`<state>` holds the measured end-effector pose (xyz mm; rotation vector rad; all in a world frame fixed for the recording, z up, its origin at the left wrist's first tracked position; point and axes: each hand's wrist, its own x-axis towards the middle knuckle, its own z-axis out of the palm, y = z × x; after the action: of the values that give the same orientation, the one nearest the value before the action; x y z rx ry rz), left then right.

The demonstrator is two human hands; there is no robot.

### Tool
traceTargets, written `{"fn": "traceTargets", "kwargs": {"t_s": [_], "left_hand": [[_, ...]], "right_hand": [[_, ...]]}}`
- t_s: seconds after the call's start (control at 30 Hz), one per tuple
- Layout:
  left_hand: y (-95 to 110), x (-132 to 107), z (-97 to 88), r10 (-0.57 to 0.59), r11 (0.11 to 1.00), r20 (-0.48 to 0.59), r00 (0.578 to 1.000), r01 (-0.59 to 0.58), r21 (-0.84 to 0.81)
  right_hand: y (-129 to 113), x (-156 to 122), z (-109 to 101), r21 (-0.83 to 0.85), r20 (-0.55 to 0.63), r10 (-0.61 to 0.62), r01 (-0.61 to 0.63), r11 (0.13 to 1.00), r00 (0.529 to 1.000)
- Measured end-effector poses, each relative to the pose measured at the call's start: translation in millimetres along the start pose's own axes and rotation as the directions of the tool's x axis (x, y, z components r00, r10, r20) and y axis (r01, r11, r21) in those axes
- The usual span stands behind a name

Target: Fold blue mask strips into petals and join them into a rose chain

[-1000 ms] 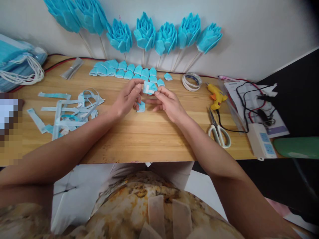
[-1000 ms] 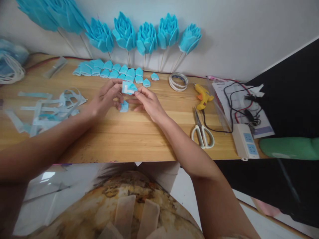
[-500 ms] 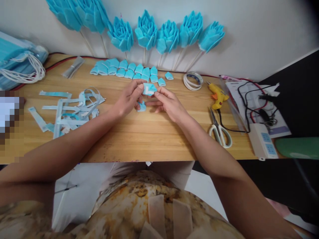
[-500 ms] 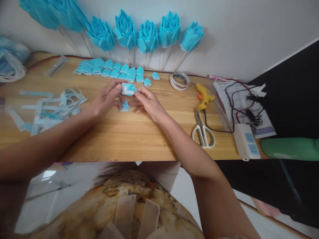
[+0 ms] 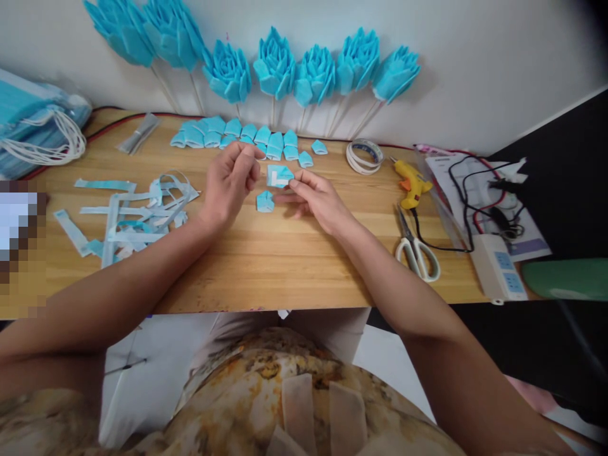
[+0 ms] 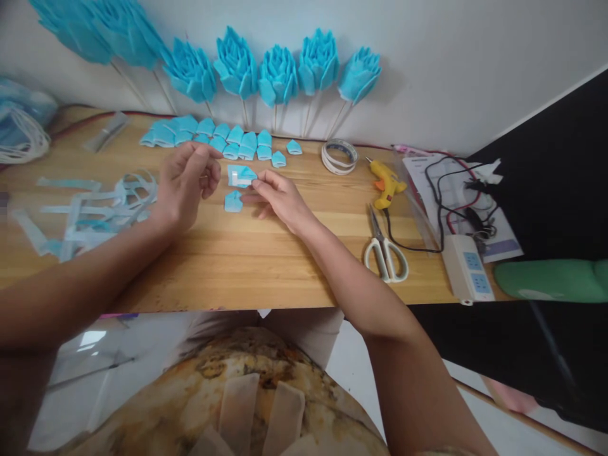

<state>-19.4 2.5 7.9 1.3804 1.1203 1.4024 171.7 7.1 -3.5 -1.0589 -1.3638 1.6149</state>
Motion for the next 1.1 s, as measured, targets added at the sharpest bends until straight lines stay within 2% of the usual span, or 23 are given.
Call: {"fn": "traceTargets", "kwargs": {"t_s": [0.2,0.3,0.4,0.73,0.93,1.1], "left_hand": [[12,-15,2.5,0.181,0.957,0.034,0.983,-0.184,0.223],[14,-18,4.4,0.253,0.893,0.118,0.960,-0.279,0.354],[12,-16,6.0,0.297,0.841,0.200,0.934,-0.355,0.409],[-4,-9,3.4,0.367,0.807,0.174,0.914,-0.406,0.429],[-5,-9,4.2,0.342,0.804,0.167,0.925,-0.380,0.458],[-3,-10,4.8,0.359,0.793,0.177,0.916,-0.400,0.459]], "right_hand": [[0,3,0,-0.045,-0.101,-0.142,0.138,0.989,0.985],[-1,3,1,-0.070,-0.133,-0.182,0.174,0.982,0.974],[-2,1,3,-0.082,-0.137,-0.216,0.207,0.975,0.967],[2,1,6,-0.191,-0.136,-0.334,0.306,0.933,0.933],[2,-2,8,-0.324,-0.163,-0.409,0.343,0.882,0.898],[2,-4,11,-0.385,-0.173,-0.432,0.343,0.857,0.885]]}}
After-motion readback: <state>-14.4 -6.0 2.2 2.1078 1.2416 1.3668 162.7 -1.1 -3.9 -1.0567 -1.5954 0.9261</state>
